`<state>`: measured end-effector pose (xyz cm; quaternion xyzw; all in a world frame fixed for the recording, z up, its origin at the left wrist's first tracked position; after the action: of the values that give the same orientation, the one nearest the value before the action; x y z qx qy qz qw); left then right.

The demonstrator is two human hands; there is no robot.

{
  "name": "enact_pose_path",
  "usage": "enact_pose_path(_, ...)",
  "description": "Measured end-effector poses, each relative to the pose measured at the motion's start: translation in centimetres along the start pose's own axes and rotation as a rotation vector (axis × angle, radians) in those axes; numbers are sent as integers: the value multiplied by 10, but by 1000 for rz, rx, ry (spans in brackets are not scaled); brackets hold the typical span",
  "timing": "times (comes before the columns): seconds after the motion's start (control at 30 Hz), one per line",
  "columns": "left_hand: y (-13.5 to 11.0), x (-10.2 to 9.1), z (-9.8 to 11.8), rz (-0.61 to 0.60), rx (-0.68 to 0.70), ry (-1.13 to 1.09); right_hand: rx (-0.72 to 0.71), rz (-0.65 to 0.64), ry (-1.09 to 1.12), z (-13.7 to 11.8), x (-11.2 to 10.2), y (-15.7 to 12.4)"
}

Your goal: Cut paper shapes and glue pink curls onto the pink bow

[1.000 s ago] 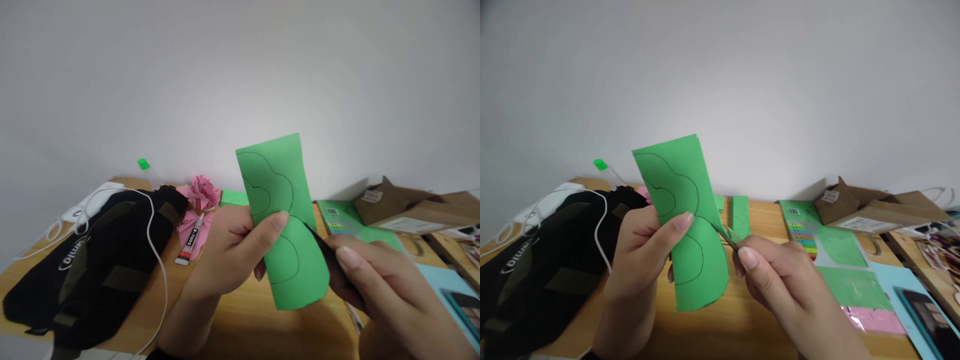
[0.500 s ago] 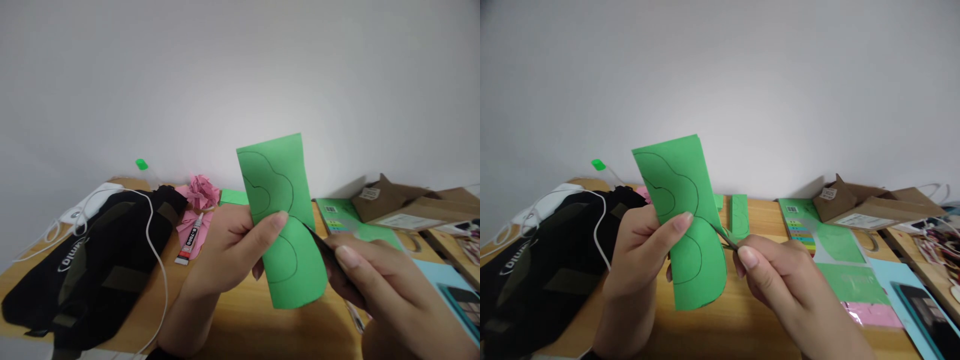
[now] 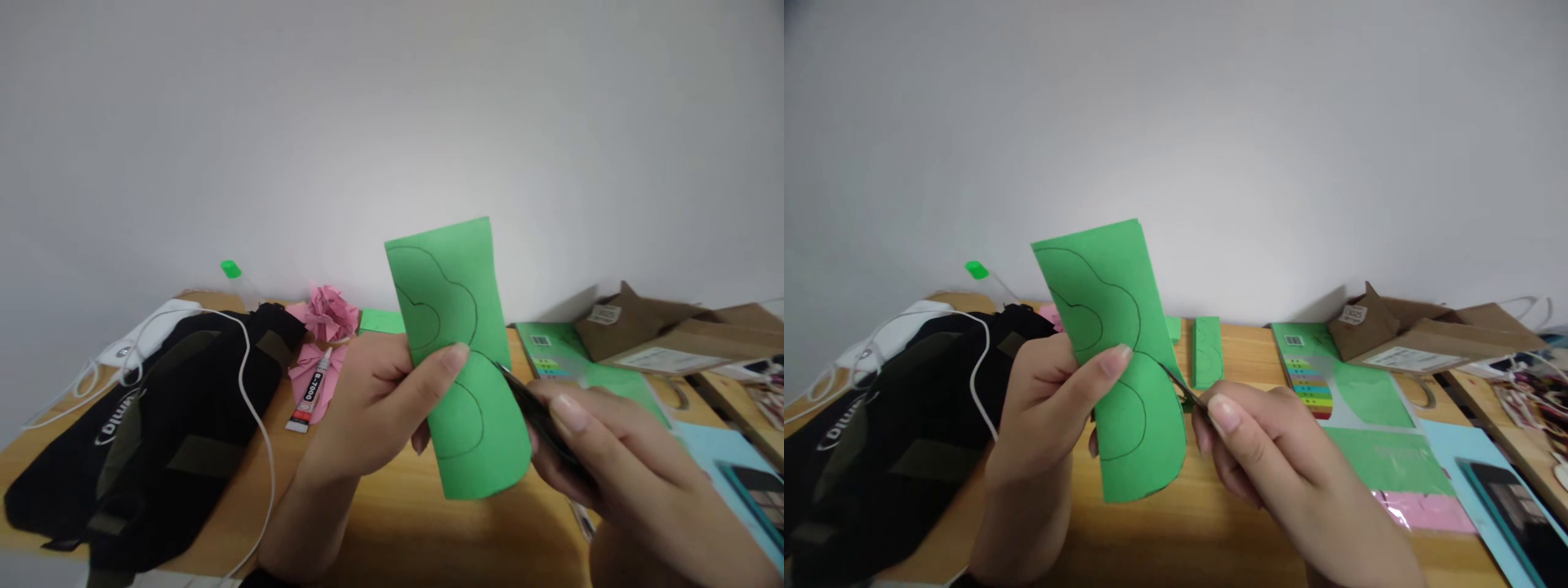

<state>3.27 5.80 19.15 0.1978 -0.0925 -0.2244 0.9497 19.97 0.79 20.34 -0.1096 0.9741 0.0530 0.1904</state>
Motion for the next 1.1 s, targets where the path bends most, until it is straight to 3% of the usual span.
enact_pose_path(0.1,0,1,-1,-3,-36,-6,-20,-75,-9,-1,4,2)
enact_pose_path(0.37,2,3,1,-71,-41,11,-42,-81,-57,1,1,3)
enact_pose_path(1.1,0,2,1,-58,-11,20,-100,-83,-239,3,-4,2)
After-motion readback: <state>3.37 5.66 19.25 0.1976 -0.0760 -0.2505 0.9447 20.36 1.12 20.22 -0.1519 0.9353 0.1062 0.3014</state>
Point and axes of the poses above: each hand's wrist, its own y-axis towards the middle knuckle, its own x-axis out of the palm, z = x × y, the point moved 5 cm from there along y, towards the middle knuckle, and after that the axes turned 5 degrees about -z, right-handed, at the moved point
